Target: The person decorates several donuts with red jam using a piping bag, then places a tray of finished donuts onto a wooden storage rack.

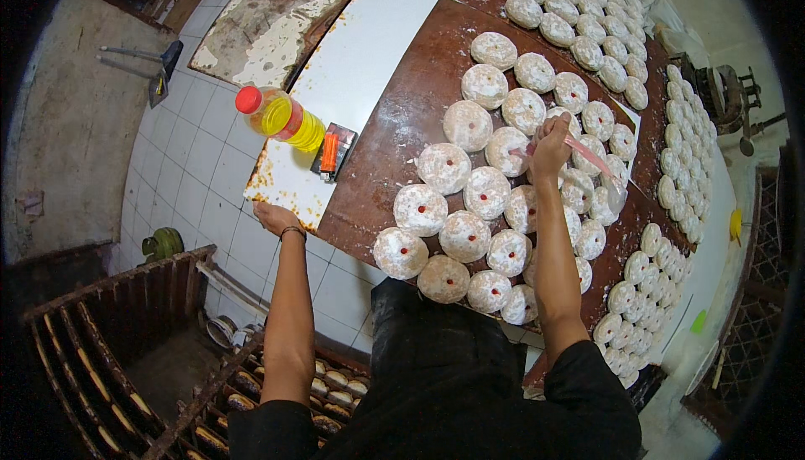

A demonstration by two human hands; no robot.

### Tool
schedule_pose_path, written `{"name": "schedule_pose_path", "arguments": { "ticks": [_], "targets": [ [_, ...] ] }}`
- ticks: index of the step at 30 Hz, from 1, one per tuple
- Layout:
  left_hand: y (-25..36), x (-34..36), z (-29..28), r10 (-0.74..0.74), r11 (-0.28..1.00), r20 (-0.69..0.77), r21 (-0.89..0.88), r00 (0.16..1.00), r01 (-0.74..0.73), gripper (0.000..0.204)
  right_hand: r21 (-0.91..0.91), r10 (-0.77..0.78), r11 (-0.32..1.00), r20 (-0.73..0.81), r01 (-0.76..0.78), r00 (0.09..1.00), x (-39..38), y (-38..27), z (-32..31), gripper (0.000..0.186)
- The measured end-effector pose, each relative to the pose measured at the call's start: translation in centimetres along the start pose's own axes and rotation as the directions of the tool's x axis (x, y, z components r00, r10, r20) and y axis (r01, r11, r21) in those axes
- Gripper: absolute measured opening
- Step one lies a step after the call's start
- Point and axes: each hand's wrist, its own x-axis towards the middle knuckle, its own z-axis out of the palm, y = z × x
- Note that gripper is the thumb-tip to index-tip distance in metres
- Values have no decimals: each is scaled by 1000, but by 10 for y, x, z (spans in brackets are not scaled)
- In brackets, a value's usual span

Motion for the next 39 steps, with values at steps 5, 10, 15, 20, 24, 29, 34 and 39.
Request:
{"name": "schedule_pose_path", "arguments": {
  "ticks": [5, 10, 15, 20, 24, 29, 34, 39],
  "targets": [
    [1, -1, 2, -32, 999, 34, -32, 999, 33, 53, -179, -39, 983, 19, 42, 999, 4, 8, -10, 42],
    [-15, 12, 3, -1, 1000, 28, -31, 1000, 2, 50, 21, 10, 1000, -24, -9, 1000, 8, -25, -12, 43],
    [-6, 1, 5, -60, 998, 52, -11, 997, 60, 52, 18, -147, 989, -40, 148, 988, 62, -31, -25, 43],
    [-2, 1, 1, -6, 1000, 15, 22, 1000, 6, 54, -350, -258, 907, -23, 234, 966, 86, -14, 1, 46],
    [-2, 2, 0, -6, 1000, 29, 9, 1000, 6, 55, -496, -300, 806, 130, 324, 945, 92, -1, 19, 46],
    [12, -8, -3, -34, 998, 19, 46, 999, 33, 56, -636, -262, 643, 339, 426, 903, 77, 16, 28, 50],
    [-1, 2, 0, -25, 999, 37, 31, 999, 24, 55, -560, -205, 782, 181, 272, 962, 87, 18, 17, 48],
    [-18, 15, 2, 8, 999, 20, 52, 1000, -9, 53, -461, -236, 851, 92, 251, 967, 88, 2, 18, 46]
  ]
}}
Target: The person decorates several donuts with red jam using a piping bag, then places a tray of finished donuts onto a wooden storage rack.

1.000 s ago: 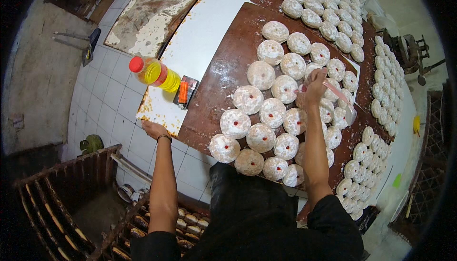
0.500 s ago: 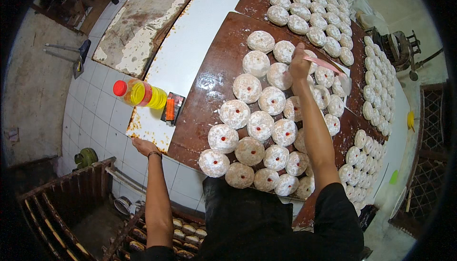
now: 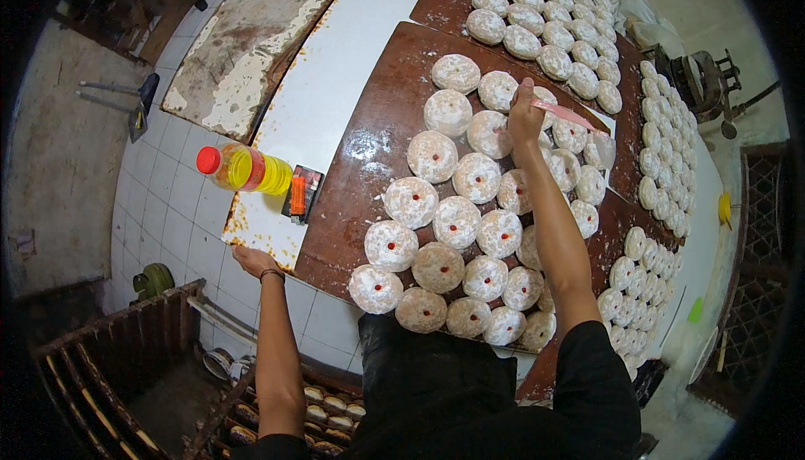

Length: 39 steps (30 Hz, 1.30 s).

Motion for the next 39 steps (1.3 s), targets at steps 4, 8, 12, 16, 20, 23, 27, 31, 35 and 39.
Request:
{"name": "schedule_pose_path", "arguments": {
  "ticks": [4, 8, 12, 16, 20, 23, 27, 31, 35, 39],
  "targets": [
    [12, -11, 1, 11, 999, 8, -31, 1000, -11, 53, -55, 10, 998, 15, -9, 1000, 6, 5, -6, 47],
    [15, -15, 0, -18, 999, -5, -45, 1000, 18, 53, -74, 51, 996, -13, -52, 999, 3, -1, -5, 49],
    [8, -8, 1, 1, 1000, 4, -25, 1000, -1, 52, -92, 12, 996, -27, -14, 1000, 1, -4, -6, 49],
    [4, -5, -1, 40, 998, -15, -49, 999, -41, 52, 11, 13, 1000, 48, -13, 999, 6, -22, -3, 47],
    [18, -16, -2, 12, 1000, 21, 0, 1000, -12, 52, 240, 1, 970, 98, -24, 995, 17, -16, 26, 46],
    [36, -26, -5, -81, 996, 31, -38, 996, 82, 51, 165, -108, 982, 88, 92, 990, 13, -25, 55, 47],
    [3, -6, -2, 48, 999, 9, -6, 999, -48, 51, 37, -155, 988, 138, 152, 978, 17, -24, 77, 48],
    [3, -5, 2, -11, 997, 3, -81, 1000, 11, 51, -160, -22, 984, 335, 80, 942, 7, -32, 84, 54],
    [-2, -3, 2, -17, 997, 9, -72, 1000, 17, 52, -160, -207, 947, 360, 279, 909, 1, -18, 95, 52],
    [-16, 8, 2, -18, 996, 28, -91, 999, 20, 52, -141, -3, 989, 332, 53, 943, 6, -12, 94, 50]
  ]
}}
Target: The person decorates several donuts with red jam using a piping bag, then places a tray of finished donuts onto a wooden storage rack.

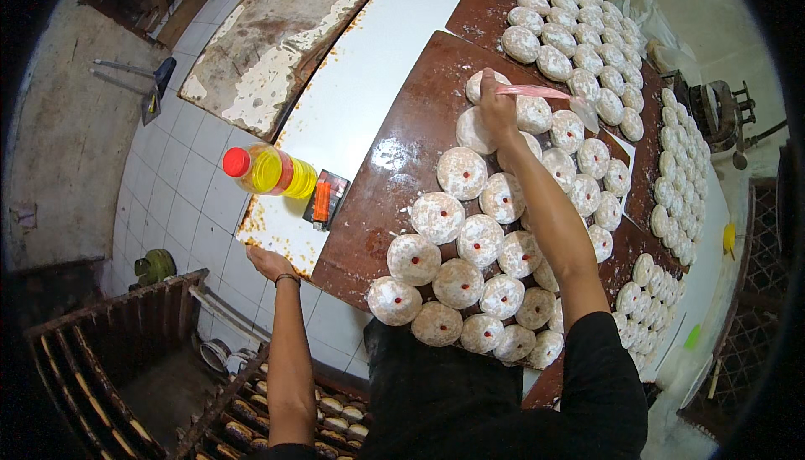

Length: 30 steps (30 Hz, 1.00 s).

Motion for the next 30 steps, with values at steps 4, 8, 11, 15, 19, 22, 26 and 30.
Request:
{"name": "schedule_pose_path", "arguments": {
  "ticks": [4, 8, 11, 15, 19, 22, 26, 30],
  "targets": [
    [34, -24, 0, -44, 999, 31, 4, 999, 44, 51, 195, 25, 981, -65, -12, 998, 9, 20, -8, 49],
    [20, -13, 1, -25, 1000, 12, 3, 1000, 25, 51, 194, 26, 981, -140, 2, 990, 11, 4, -16, 49],
    [21, -14, 1, -60, 998, 17, -26, 998, 60, 51, 177, 10, 984, -145, 16, 989, 15, 3, -20, 49],
    [22, -15, 2, -83, 996, 11, 23, 997, 82, 52, 171, -17, 984, -141, 41, 990, 16, 6, -22, 48],
    [18, -12, 1, 4, 998, -3, 65, 1000, -4, 52, 81, -94, 991, -176, 110, 980, 20, 6, -21, 48],
    [22, -15, 0, -34, 995, -9, 89, 999, 34, 52, 85, -46, 995, -144, 59, 988, 19, 8, -21, 48],
    [30, -24, 0, 8, 996, -22, 93, 1000, -6, 51, 84, 21, 996, -160, -8, 987, 11, 5, -27, 52],
    [35, -23, -3, -18, 993, 6, 118, 1000, 17, 49, 309, 85, 950, -153, -34, 985, 4, -9, -51, 47]
  ]
}}
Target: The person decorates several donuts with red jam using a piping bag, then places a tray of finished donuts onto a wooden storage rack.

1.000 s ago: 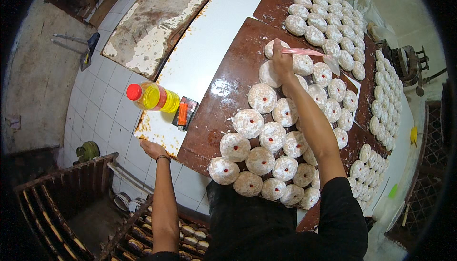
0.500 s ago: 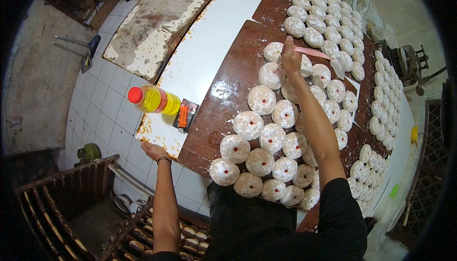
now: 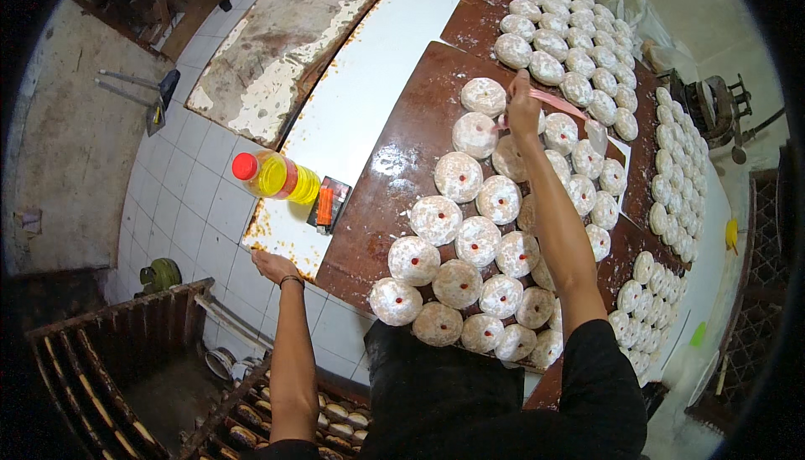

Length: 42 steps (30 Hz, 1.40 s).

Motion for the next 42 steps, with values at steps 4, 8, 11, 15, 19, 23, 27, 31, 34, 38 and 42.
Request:
{"name": "schedule_pose_path", "arguments": {
  "ticks": [4, 8, 11, 15, 19, 23, 27, 31, 34, 38, 42],
  "targets": [
    [5, -10, -5, 52, 981, -313, 192, 948, 9, 40, 122, 37, 990, 303, -77, 952, -38, -56, -27, 39],
    [88, -107, -78, 593, 783, 13, -242, 805, -573, 37, -103, 121, 992, 731, -67, 672, -101, -135, -42, 32],
    [194, -166, -99, 775, 623, 600, -675, 197, -395, 43, 14, -122, 970, 892, 242, 435, -136, -164, -36, 32],
    [290, -190, -91, 434, 886, 755, -456, -492, 82, 46, 45, -95, 987, 938, 153, 333, -183, -199, -21, 36],
    [321, -184, -86, 317, 937, 703, -338, -637, 93, 37, 24, 81, 957, 935, -289, 345, -203, -207, 0, 43],
    [353, -174, -78, 313, 950, 710, -226, -631, 217, 30, 572, -146, 708, 692, -413, 707, -222, -224, 25, 49],
    [376, -164, -81, 318, 926, 614, -365, -723, 97, 29, 785, -73, 532, 418, -319, 906, -231, -262, 49, 46],
    [394, -148, -107, 342, 784, 507, -618, -791, -57, 28, 587, 10, 786, 303, -195, 953, -239, -258, 54, 38],
    [396, -150, -99, 389, 756, 554, -649, -736, -89, 28, 671, -236, 740, 202, 42, 951, -234, -258, 67, 35],
    [401, -154, -85, 399, 789, 558, -613, -727, -37, 27, 713, -128, 698, 39, 62, 991, -239, -269, 80, 32],
    [410, -166, -66, 428, 798, 583, -603, -690, -14, 28, 630, -234, 760, 32, 163, 972, -226, -258, 79, 30]
  ]
}}
